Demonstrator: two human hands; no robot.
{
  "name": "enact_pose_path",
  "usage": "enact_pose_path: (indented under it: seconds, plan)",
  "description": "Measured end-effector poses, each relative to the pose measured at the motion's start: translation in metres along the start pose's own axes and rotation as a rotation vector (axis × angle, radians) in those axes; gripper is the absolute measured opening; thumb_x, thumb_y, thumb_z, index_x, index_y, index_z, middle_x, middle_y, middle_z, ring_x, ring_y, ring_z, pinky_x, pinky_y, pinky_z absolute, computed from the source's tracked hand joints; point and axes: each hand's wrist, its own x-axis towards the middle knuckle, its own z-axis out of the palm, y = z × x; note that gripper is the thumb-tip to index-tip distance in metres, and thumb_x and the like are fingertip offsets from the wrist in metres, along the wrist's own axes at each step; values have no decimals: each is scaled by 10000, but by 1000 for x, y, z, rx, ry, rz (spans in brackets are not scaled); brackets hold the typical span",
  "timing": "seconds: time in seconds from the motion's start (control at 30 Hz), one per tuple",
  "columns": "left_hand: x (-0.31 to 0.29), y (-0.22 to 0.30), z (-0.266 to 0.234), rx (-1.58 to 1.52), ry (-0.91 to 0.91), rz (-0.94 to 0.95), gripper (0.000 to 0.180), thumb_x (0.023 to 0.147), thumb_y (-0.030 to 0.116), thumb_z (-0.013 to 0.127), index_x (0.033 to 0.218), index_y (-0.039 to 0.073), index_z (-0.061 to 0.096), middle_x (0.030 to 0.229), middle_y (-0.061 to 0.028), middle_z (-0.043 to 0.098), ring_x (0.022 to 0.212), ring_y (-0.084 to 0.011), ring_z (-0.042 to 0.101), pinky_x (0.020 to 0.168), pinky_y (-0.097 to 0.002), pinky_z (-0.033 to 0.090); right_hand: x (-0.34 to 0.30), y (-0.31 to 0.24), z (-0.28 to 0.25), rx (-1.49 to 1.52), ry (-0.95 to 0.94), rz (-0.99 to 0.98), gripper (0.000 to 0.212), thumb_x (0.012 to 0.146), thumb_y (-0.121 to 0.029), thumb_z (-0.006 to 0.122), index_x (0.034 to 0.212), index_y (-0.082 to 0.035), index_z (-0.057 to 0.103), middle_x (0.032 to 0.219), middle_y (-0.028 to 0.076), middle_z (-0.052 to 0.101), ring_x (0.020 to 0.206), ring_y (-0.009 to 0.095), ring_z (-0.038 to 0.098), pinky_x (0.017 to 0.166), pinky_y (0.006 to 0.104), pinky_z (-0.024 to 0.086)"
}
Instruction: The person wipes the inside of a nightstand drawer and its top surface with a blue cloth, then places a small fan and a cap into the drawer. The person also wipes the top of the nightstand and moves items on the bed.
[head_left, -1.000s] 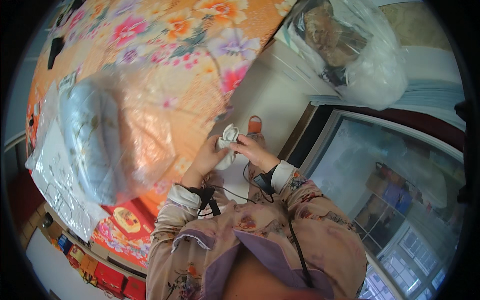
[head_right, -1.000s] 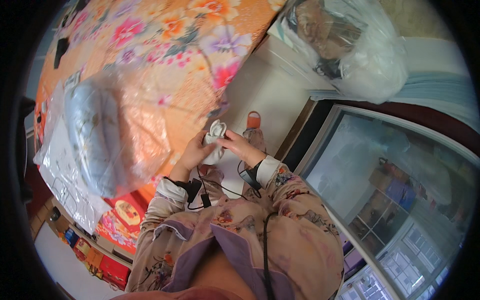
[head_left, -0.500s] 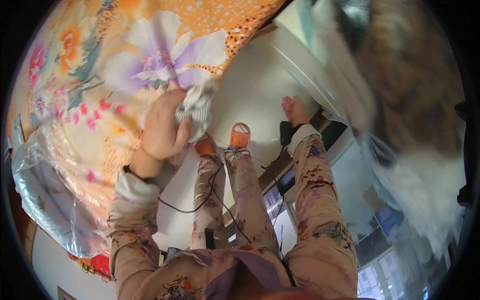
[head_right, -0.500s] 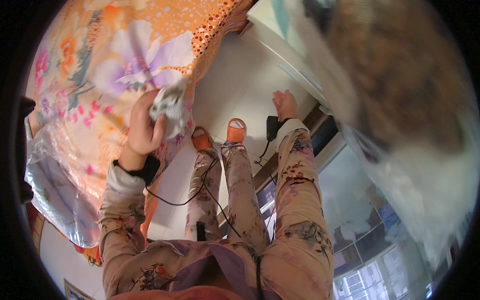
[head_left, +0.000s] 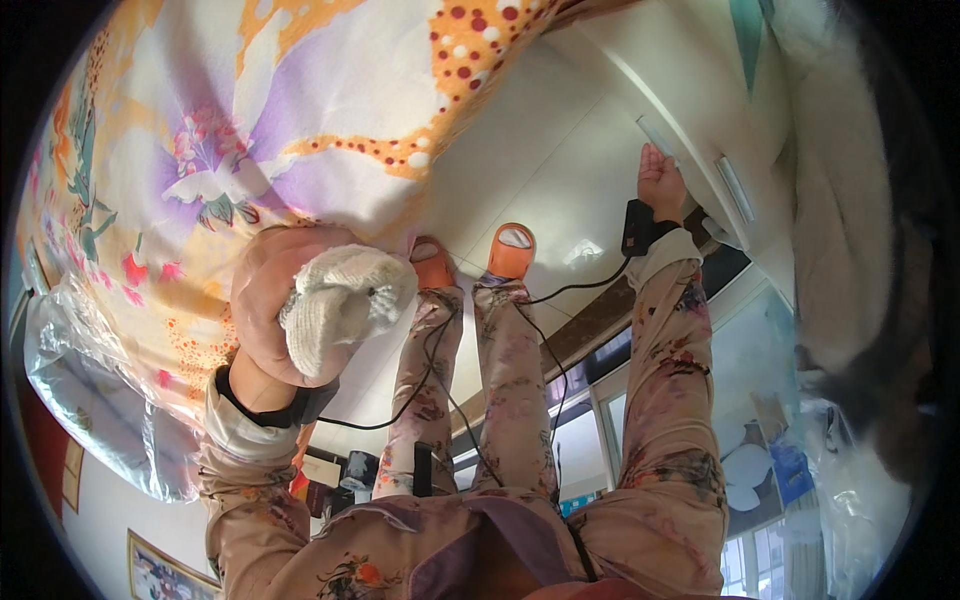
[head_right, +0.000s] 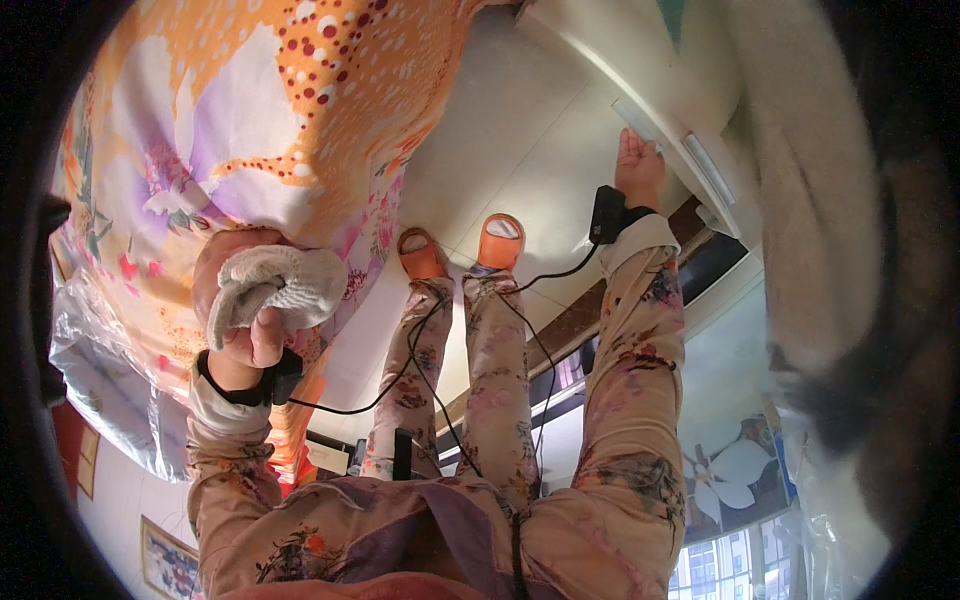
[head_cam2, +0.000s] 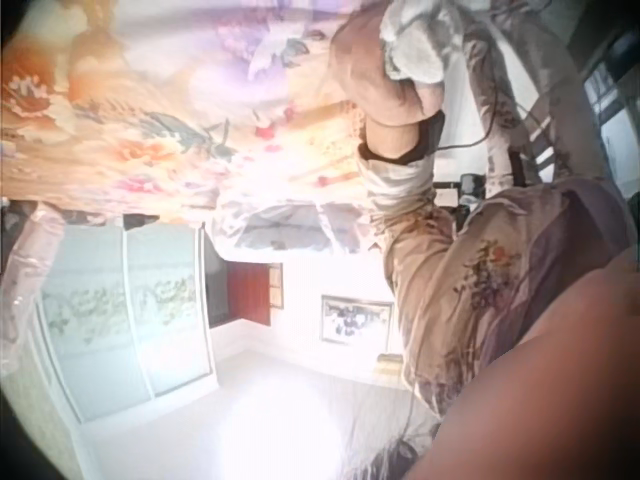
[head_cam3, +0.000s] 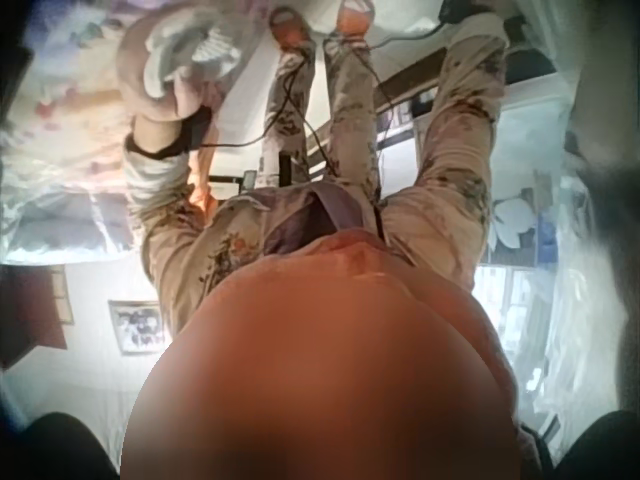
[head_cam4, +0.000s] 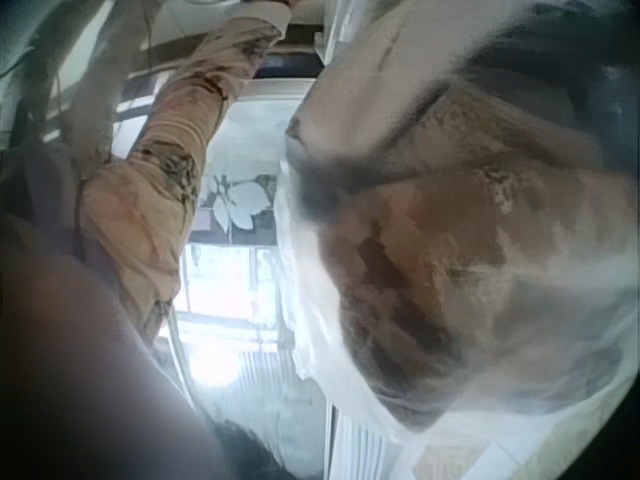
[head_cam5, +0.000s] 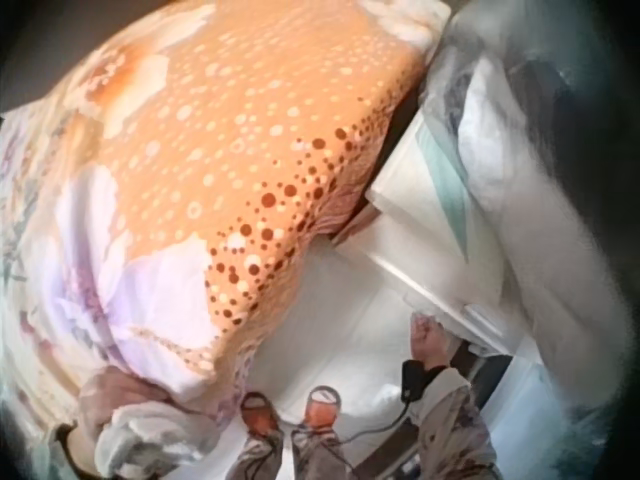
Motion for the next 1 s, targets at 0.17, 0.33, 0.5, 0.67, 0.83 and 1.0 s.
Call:
enact_pose_path:
  seconds: [0.17, 0.33, 0.5, 0.67, 0.83, 1.0]
  plan:
    - [-6, -7, 2, -47, 9, 20, 422, 696, 154, 730, 1043, -5, 551, 927, -167, 643, 801, -299, 632, 718, -365, 503, -36, 24, -43, -45, 13, 93, 195, 961, -54, 412, 1133, 24, 458, 1002, 148, 545, 950, 266, 585, 1020, 450, 443]
    - [0, -3, 1, -15, -14, 76, 427, 701, 145, 700, 1067, -9, 544, 930, -170, 643, 777, -301, 635, 687, -364, 505, -95, 33, -32, -231, 58, 197, 269, 985, -169, 407, 1168, 20, 463, 1054, 164, 602, 916, 239, 621, 899, 370, 509]
    - [14, 34, 28, -127, -202, 109, 446, 616, 66, 657, 1047, -27, 589, 985, -191, 613, 873, -333, 609, 762, -380, 491, -227, 18, 51, -718, -600, 133, 541, 947, -339, 496, 1353, -12, 349, 1301, 179, 462, 1166, 281, 506, 990, 376, 412]
    - [48, 58, 70, -286, -368, -237, 666, 664, 24, 672, 1277, -50, 424, 1207, -224, 483, 1119, -380, 507, 934, -426, 433, -299, -21, 115, -756, -992, 243, 703, 814, -167, 718, 1375, -13, 323, 1283, 59, 462, 1180, 150, 448, 994, 309, 370]
    - [44, 41, 2, 122, -155, 21, 689, 693, 86, 676, 1320, -34, 417, 1352, -236, 420, 1279, -424, 372, 1058, -521, 286, -216, -10, 142, -1125, -699, -674, 512, 788, -28, 628, 1267, -47, 445, 1170, 106, 509, 1083, 219, 490, 947, 348, 391]
    - [12, 7, -28, 582, -131, -18, 572, 835, 271, 561, 1331, 9, 450, 1416, -183, 393, 1348, -357, 311, 1115, -491, 154, -144, 10, 150, -1681, -612, -1264, 441, 750, -60, 600, 1187, -119, 568, 1136, 164, 489, 1071, 358, 454, 921, 437, 382]
